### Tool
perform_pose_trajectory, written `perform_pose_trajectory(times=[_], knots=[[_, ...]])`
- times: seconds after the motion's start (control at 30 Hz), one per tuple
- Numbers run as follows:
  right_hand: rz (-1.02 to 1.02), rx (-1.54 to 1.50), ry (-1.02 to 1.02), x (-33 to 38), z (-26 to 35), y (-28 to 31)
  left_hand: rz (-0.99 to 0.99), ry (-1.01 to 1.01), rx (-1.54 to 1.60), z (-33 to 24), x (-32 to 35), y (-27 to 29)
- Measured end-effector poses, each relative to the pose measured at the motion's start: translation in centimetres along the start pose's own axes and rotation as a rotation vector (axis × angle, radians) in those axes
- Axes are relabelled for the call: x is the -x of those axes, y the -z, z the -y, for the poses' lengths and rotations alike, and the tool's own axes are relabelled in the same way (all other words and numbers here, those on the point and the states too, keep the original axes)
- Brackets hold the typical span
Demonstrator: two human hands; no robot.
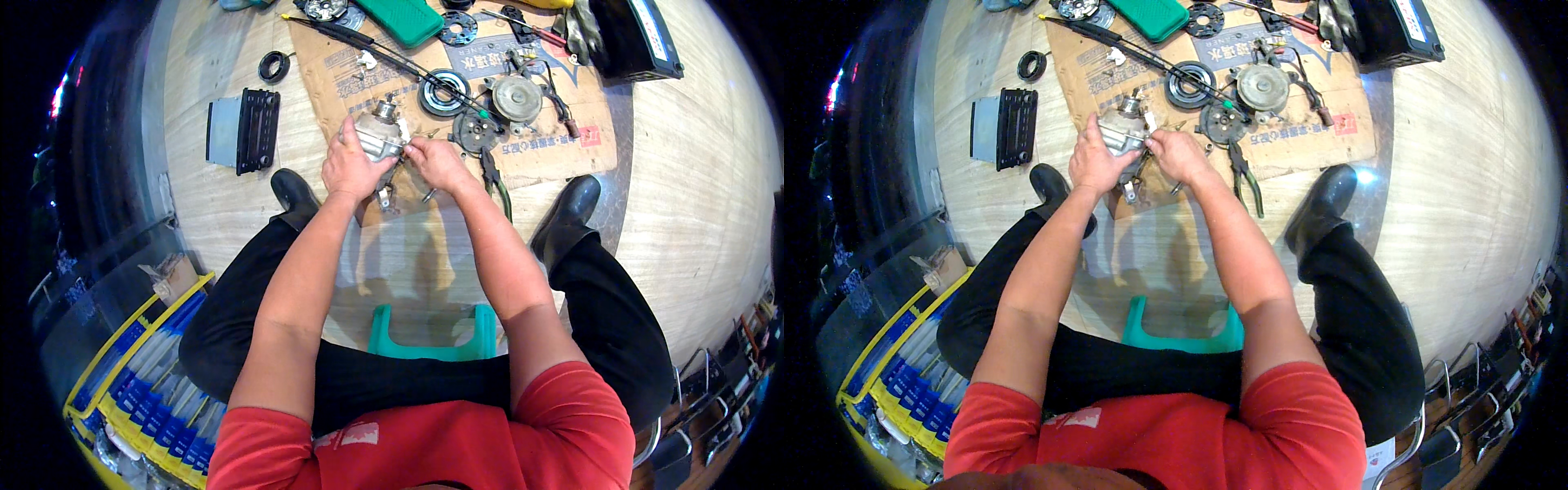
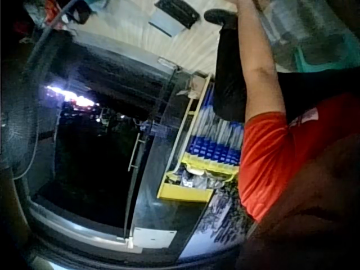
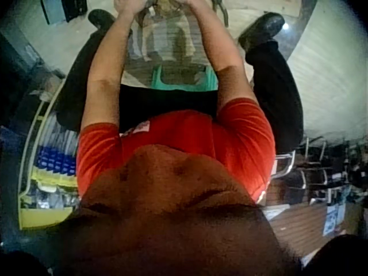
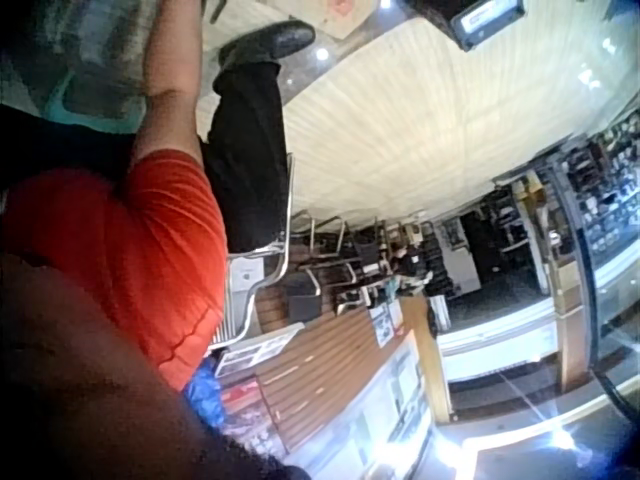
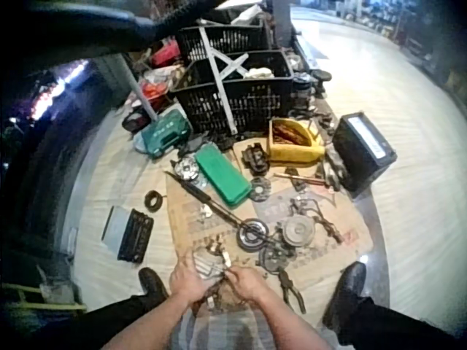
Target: The person disassembles an automotive air conditioning compressor by removing screws with a screwdriver and prying the housing apart to reveal internal scroll components.
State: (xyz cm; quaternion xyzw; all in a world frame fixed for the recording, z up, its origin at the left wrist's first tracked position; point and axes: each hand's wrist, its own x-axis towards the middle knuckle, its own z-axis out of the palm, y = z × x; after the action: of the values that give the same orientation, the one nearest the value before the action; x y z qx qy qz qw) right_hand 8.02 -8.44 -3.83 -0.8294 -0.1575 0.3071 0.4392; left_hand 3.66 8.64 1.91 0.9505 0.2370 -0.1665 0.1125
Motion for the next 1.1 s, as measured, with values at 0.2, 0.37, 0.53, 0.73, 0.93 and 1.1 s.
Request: perform_pose_trajectory(times=[0.2, 0.37, 0.53, 0.73, 0.93, 1.1], knots=[[0.1, 0.23, -0.101, -0.6, 2.8, 1.8, -0.009, -0.023, 0.017, 0.2, -0.1, 0.0], [0.106, 0.239, -0.137, -0.3, 3.4, 0.6, -0.043, -0.041, -0.007, 0.2, -0.1, -0.3], [-0.002, 0.087, -0.223, 0.7, 3.4, -1.6, -0.055, -0.041, 0.003, 0.4, 0.0, 0.0], [-0.062, 0.109, -0.195, 0.9, 3.0, -2.9, -0.041, -0.031, -0.001, 0.1, 0.0, 0.4], [0.154, 0.376, -0.15, -0.3, 4.9, 1.8, -0.002, -0.024, 0.007, 0.4, 0.1, 0.7], [-0.013, 0.275, -0.312, 0.8, 4.5, -1.8, -0.042, -0.037, -0.016, 0.3, 0.0, 0.2]])
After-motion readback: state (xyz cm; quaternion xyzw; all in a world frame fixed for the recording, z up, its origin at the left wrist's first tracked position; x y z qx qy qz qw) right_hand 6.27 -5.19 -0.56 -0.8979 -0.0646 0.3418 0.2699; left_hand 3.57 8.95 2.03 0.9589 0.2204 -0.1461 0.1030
